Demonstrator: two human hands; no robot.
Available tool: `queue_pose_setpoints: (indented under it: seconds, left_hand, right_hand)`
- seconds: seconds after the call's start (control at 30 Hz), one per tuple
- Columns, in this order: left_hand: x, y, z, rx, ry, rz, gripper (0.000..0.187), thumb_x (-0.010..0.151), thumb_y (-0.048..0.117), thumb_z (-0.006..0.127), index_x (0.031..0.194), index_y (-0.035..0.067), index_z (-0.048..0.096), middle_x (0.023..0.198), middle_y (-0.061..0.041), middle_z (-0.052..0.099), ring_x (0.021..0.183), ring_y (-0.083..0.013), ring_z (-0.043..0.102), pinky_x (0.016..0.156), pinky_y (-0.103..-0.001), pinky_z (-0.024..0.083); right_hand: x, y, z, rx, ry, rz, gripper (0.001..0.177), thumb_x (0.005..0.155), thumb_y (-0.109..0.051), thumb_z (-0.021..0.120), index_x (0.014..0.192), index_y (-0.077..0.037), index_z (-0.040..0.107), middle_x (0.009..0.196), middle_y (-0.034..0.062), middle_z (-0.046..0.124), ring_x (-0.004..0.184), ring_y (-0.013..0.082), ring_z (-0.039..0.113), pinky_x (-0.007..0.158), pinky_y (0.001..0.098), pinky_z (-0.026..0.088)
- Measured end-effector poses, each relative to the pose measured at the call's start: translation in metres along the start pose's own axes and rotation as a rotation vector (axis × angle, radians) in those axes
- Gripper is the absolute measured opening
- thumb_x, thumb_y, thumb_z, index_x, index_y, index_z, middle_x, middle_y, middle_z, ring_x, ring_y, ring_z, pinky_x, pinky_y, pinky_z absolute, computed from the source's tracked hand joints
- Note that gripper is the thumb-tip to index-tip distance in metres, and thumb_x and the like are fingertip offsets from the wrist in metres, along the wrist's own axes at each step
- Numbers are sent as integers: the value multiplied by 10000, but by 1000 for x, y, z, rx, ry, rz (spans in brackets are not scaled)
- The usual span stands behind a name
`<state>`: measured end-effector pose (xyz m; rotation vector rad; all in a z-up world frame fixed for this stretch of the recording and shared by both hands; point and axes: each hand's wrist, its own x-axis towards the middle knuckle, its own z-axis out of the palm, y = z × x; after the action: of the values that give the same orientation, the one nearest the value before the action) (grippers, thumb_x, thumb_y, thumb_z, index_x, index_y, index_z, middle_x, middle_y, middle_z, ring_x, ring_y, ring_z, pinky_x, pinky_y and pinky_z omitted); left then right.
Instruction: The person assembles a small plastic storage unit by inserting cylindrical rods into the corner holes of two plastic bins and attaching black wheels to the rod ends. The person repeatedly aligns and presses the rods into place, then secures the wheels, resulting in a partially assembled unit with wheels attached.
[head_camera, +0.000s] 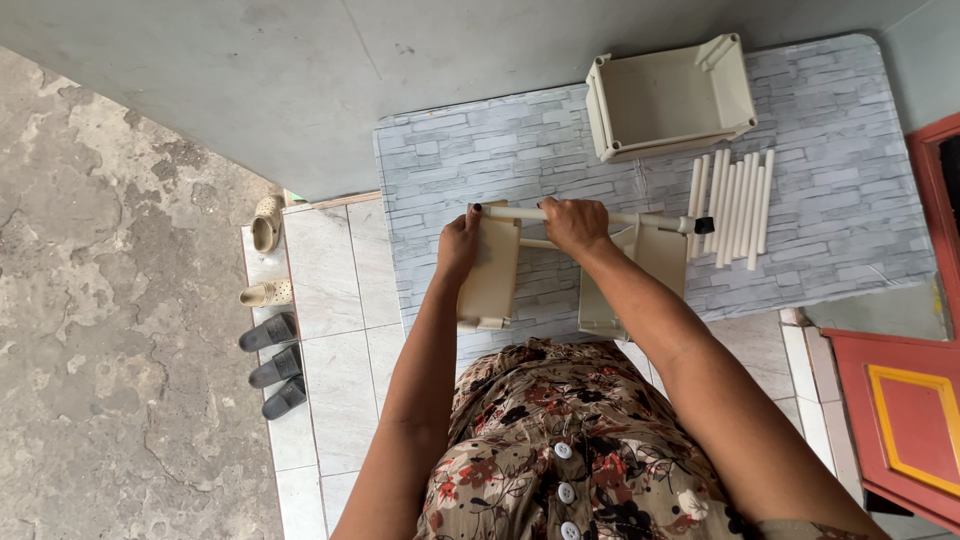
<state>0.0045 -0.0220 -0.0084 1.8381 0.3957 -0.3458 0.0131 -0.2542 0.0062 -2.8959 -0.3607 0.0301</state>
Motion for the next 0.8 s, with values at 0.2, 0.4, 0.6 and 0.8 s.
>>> queue_pose_setpoints:
  seconds: [0.2, 0.4, 0.6, 0.8]
  left_hand:
    - [3, 2, -8, 150, 93, -16, 629, 998, 599, 486, 935, 20, 724, 744, -129, 669, 673, -219, 591, 668, -392, 484]
    - [4, -8, -12, 93, 103, 42, 634, 992, 590, 508, 849, 3, 701, 671, -123, 632, 624, -222, 556, 625, -401, 482]
    - [-2, -10, -13, 120, 97, 92, 675, 1017, 595, 505, 828, -32, 669, 648, -145, 596, 610, -235, 516, 607, -415, 469]
    - [-10, -8, -20, 111, 79, 18, 667, 995, 618, 472, 863, 0, 687, 676, -140, 627, 624, -244, 554, 622, -426, 482]
  right_hand:
    - [10, -8, -9, -47, -73, -35, 94, 905, -214, 724, 937, -127, 745, 765, 101, 747, 690, 289, 730, 597, 439, 568]
    - [53, 7, -20, 325, -800, 171, 620, 934, -725, 457, 1120, -211, 750, 946, 110, 755, 812, 280, 704, 814, 461, 578]
    - [55, 41, 13, 703, -964, 290, 909, 815, -839, 310, 1048, -96, 779, 975, 8, 783, 798, 242, 753, 779, 454, 637]
    - [44, 24, 44, 391, -587, 175, 880, 1052, -671, 271, 837, 0, 799, 799, 179, 799, 735, 355, 754, 770, 453, 561]
